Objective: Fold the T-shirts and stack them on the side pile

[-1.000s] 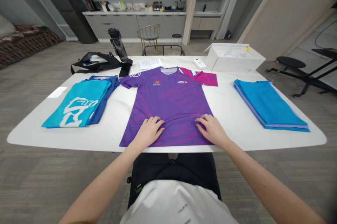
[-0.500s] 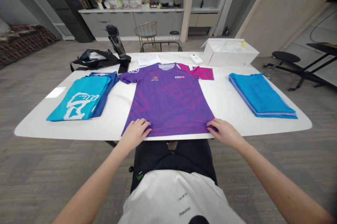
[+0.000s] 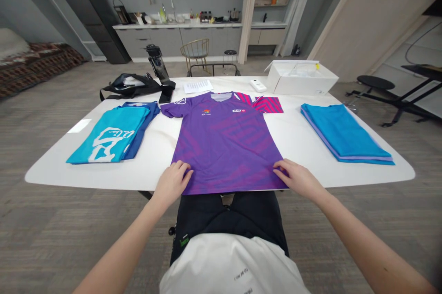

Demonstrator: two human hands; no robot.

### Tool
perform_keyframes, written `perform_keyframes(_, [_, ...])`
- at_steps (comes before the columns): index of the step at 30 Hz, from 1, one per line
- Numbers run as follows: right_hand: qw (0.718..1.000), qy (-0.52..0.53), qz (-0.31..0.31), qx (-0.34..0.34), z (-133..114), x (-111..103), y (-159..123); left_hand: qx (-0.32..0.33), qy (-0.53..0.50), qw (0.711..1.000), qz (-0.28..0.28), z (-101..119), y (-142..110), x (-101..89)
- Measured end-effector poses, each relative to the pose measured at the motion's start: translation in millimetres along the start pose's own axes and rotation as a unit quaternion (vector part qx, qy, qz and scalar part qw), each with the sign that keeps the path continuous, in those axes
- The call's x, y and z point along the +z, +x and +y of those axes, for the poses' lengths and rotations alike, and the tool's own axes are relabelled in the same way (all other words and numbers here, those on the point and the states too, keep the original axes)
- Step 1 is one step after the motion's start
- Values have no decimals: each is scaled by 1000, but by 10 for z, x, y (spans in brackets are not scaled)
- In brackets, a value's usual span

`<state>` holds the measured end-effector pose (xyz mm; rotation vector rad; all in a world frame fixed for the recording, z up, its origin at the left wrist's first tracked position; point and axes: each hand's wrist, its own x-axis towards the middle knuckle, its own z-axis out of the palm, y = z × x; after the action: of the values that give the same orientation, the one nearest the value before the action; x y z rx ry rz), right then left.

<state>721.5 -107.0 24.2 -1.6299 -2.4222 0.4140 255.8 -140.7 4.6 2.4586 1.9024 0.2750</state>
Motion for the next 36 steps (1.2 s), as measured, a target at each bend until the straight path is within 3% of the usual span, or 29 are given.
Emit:
perform_keyframes(2, [1000,-5,23,-13,-3,48,130,6,1,1000,20,-49,123,33])
perform_keyframes(5, [999,-23,12,-28,-18,121,376,15,3,1000,6,-109,312,74])
perform_keyframes(9, [999,-2,-6,-39,-204,192,919,-12,0,1000,11,-289,729,61])
perform_keyframes(12, [996,11,-3,-85,-525,286,1523,-59,31,997,36,-598,1210,44])
perform_keyframes(17, [990,72,4,-117,-1288,589,2669,-148,111,980,75,-1236,1914,80])
perform_keyframes(21, [989,89,6,-117,-1844,862,3449,-188,138,969,85,-1579,2183,172])
perform_keyframes(24, [991,72,11,-111,-2118,1039,3863,-183,154,967,83,-1714,2282,261])
perform_keyframes(29, [996,28,26,-77,-2306,1226,4186,-160,183,968,66,-1904,2317,320])
perform_keyframes(36, [992,20,30,-118,-2231,1211,4138,-176,213,960,46,-2102,2136,80])
